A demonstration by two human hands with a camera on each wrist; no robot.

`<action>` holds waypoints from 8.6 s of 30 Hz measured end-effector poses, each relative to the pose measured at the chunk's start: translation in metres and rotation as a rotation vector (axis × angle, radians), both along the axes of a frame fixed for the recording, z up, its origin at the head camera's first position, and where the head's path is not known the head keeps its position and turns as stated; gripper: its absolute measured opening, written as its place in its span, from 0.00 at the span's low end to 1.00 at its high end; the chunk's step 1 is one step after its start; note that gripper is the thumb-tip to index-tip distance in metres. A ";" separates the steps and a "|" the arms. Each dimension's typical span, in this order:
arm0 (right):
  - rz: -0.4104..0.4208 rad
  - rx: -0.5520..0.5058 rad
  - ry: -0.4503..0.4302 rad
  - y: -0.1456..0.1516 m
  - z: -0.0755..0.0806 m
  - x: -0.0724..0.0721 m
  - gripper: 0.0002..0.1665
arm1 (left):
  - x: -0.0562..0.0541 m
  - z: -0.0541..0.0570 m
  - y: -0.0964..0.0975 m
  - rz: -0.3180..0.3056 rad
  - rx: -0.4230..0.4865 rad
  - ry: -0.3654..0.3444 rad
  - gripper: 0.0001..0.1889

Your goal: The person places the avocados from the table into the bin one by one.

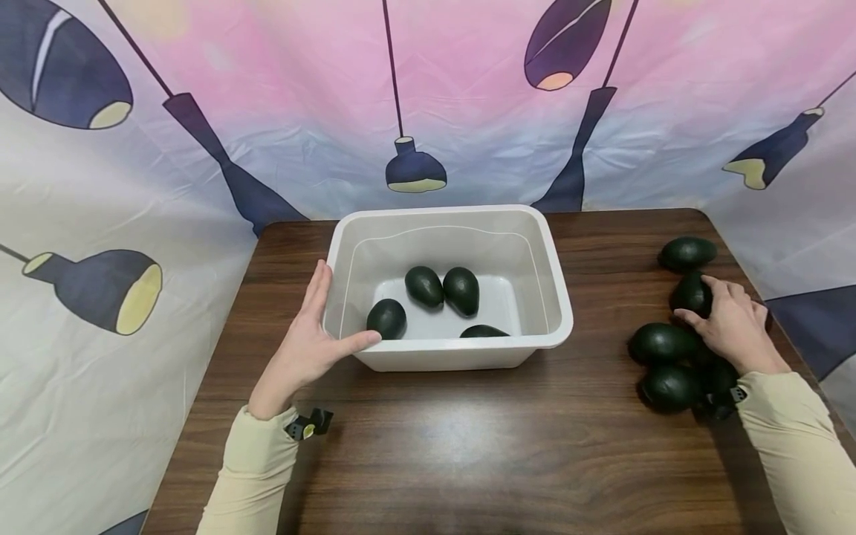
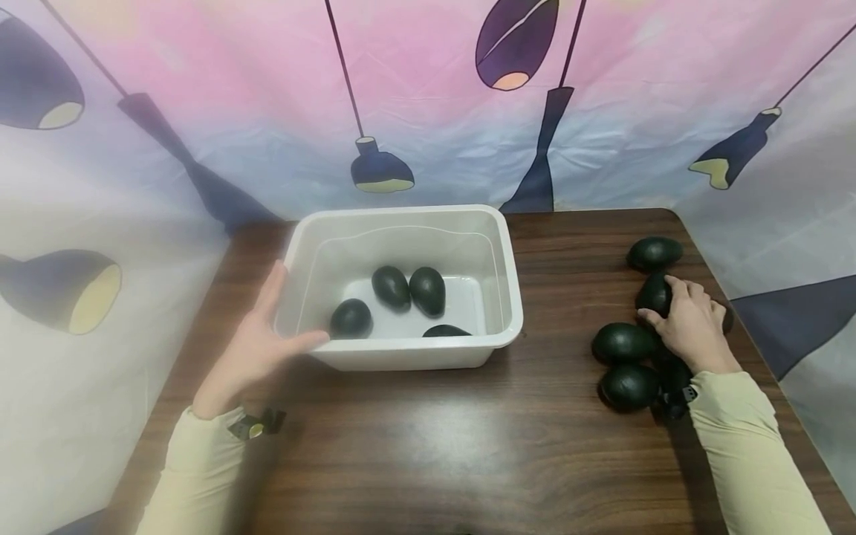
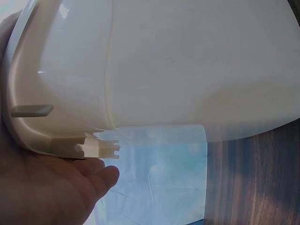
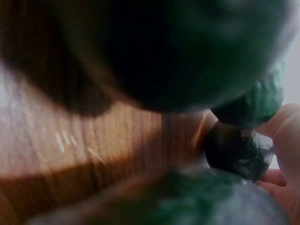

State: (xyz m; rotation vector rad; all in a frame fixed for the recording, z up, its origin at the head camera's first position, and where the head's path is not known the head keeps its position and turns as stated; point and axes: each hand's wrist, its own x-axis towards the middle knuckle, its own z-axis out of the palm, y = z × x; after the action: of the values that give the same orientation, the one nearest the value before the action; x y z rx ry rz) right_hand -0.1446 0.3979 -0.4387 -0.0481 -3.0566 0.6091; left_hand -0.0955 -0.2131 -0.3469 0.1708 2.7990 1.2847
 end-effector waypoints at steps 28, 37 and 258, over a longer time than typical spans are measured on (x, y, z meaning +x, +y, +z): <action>0.039 -0.041 0.172 -0.025 0.054 0.010 0.41 | 0.000 0.002 -0.001 -0.004 -0.008 -0.001 0.64; 0.129 -0.039 0.262 -0.050 0.085 0.007 0.40 | 0.000 0.001 0.000 -0.002 -0.028 -0.009 0.64; -0.174 -0.029 -0.145 0.036 0.015 0.030 0.58 | 0.002 -0.002 0.002 0.003 0.014 0.001 0.63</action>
State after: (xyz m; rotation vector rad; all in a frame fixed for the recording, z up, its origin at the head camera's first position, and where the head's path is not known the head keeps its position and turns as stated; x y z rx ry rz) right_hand -0.1144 0.4335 -0.4237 -0.3703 -3.1340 0.6660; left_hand -0.0934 -0.2109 -0.3486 0.1679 2.7926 1.3054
